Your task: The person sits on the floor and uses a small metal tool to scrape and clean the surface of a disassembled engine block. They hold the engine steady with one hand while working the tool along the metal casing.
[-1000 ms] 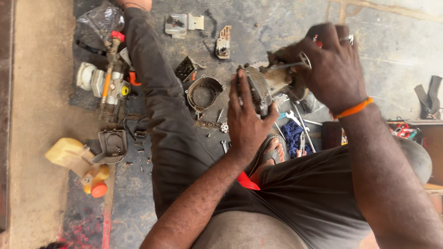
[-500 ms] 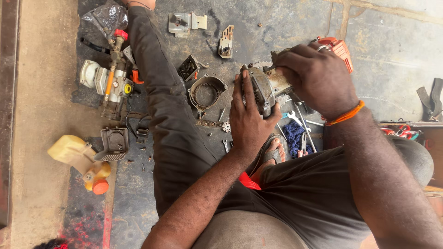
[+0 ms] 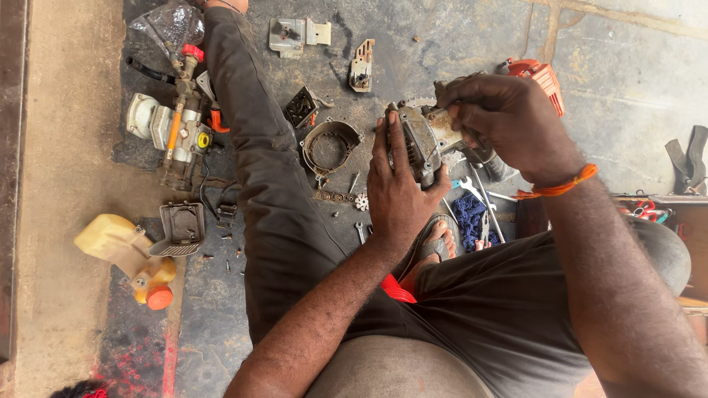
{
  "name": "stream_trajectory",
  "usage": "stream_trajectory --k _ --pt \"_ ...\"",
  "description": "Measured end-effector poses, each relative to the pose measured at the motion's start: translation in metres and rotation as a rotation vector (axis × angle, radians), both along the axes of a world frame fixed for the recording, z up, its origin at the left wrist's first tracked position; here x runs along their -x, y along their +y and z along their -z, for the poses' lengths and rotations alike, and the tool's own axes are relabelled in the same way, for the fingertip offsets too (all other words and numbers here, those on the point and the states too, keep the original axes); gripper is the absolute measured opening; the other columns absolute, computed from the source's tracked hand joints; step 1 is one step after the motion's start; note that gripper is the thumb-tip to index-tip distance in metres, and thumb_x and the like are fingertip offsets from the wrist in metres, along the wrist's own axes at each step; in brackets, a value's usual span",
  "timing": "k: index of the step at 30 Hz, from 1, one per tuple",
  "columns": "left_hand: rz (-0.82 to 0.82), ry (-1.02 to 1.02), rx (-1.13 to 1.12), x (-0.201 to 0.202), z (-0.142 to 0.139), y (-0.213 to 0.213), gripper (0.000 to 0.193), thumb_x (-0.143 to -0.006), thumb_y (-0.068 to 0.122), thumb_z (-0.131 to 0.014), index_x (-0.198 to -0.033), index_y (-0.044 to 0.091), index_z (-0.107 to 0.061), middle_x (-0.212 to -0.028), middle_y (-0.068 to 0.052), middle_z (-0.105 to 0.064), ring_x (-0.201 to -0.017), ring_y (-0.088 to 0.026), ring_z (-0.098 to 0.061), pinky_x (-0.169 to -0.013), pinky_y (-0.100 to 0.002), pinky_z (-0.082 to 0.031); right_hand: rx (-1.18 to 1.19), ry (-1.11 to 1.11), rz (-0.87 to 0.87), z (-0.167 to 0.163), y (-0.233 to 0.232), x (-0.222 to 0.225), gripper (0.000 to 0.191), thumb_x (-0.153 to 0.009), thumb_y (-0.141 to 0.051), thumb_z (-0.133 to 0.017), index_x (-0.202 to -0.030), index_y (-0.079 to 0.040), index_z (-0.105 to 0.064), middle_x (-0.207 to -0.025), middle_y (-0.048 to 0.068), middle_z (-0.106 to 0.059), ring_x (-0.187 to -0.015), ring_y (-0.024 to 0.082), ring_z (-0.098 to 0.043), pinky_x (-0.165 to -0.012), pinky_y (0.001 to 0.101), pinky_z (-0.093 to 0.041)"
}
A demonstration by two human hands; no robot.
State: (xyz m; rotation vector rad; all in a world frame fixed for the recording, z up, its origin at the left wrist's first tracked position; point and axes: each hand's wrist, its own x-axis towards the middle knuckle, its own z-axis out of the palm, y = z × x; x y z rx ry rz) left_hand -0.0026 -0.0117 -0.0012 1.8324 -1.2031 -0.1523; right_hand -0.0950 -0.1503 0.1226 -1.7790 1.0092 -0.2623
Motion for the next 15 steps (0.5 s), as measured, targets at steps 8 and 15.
stream_trajectory --k 8,15 --pt "0.010 0.003 0.007 0.000 0.003 0.000 0.107 -0.088 0.041 -0.080 -0.164 -0.001 -0.018 -0.156 -0.034 -0.035 -0.144 -0.047 -0.049 -0.113 -0.056 -0.054 -0.155 -0.114 0.063 -0.010 -0.005 0.014 0.029 -0.101 0.001 -0.053 -0.125 0.002 -0.070 -0.111 0.010 -0.075 -0.098 0.014 -0.075 -0.091 0.0250 -0.065" --pt "0.007 0.000 0.011 0.000 0.002 0.001 0.107 -0.089 0.042 -0.081 -0.164 -0.001 -0.018 -0.156 -0.034 -0.035 -0.145 -0.047 -0.049 -0.113 -0.056 -0.054 0.395 0.194 -0.056 -0.013 0.007 0.011 0.022 -0.098 -0.011 -0.073 -0.116 0.002 -0.072 -0.095 0.009 -0.077 -0.081 0.015 -0.075 -0.068 0.0286 -0.062"
